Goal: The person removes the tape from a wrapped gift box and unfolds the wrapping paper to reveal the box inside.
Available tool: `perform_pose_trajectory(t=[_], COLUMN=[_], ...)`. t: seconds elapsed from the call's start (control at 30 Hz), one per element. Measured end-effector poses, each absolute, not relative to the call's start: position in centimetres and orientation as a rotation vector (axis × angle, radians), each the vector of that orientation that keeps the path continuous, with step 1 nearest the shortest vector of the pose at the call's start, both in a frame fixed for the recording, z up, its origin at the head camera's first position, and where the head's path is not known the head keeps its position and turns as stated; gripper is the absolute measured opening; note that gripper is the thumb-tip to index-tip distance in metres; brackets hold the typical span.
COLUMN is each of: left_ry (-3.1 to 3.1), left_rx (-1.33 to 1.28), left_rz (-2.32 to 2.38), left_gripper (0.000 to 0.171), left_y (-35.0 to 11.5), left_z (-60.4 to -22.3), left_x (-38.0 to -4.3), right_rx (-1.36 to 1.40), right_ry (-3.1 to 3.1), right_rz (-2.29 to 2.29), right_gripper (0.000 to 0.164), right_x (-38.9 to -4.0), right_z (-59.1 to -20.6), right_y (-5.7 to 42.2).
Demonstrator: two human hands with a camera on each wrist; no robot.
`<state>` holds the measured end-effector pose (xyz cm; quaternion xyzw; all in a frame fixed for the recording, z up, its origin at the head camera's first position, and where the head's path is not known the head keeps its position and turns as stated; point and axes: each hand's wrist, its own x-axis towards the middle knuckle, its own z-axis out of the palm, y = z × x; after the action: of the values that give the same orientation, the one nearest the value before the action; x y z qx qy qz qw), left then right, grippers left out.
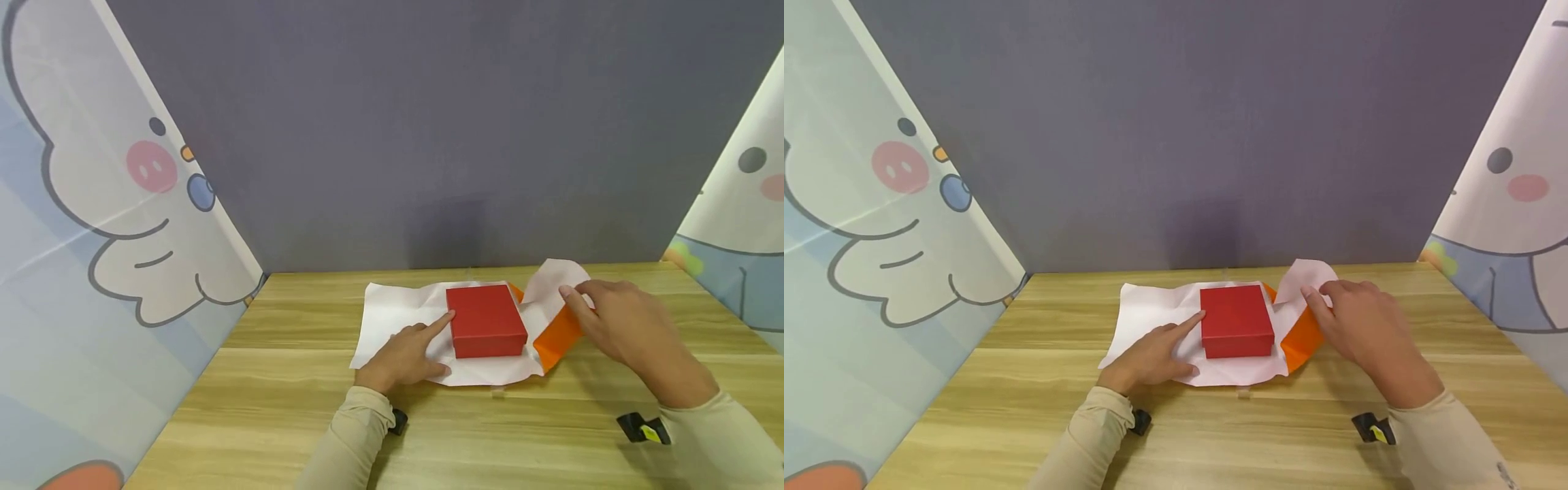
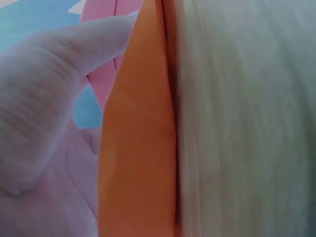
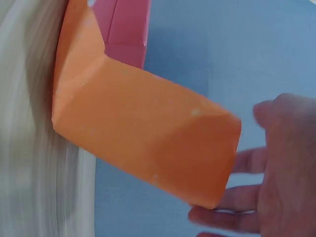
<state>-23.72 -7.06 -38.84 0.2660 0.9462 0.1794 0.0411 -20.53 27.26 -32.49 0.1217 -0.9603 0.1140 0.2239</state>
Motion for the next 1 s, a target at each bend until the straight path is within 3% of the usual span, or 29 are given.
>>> perform_pose_trajectory(t=[0.13, 0.33, 0.43, 1.0], left_ry=[2.898, 2.886, 2.879, 2.921], left_rx=[0.816, 0.799, 0.789, 0.786], left_rz=[0.551, 0.576, 0.58, 0.536], left_gripper=[0.1, 0.1, 0.1, 0.109], left_y=[-6.9, -6.7, -6.6, -6.9], left_z=[-38.8, -38.7, -38.8, -38.9], left_x=[-23.7, -23.7, -23.6, -23.4], right_rx=[0.161, 0.163, 0.193, 0.52], right_ry=[-2.902, -3.052, -3.128, -3.111], right_rz=[0.314, 0.257, 0.207, 0.395], right_gripper=[0.056, 0.048, 0.052, 0.101], right_x=[-20.7, -21.1, -21.3, -23.0], right_z=[-32.1, -33.0, -33.8, -39.2], right_y=[28.4, 30.7, 31.3, 34.1])
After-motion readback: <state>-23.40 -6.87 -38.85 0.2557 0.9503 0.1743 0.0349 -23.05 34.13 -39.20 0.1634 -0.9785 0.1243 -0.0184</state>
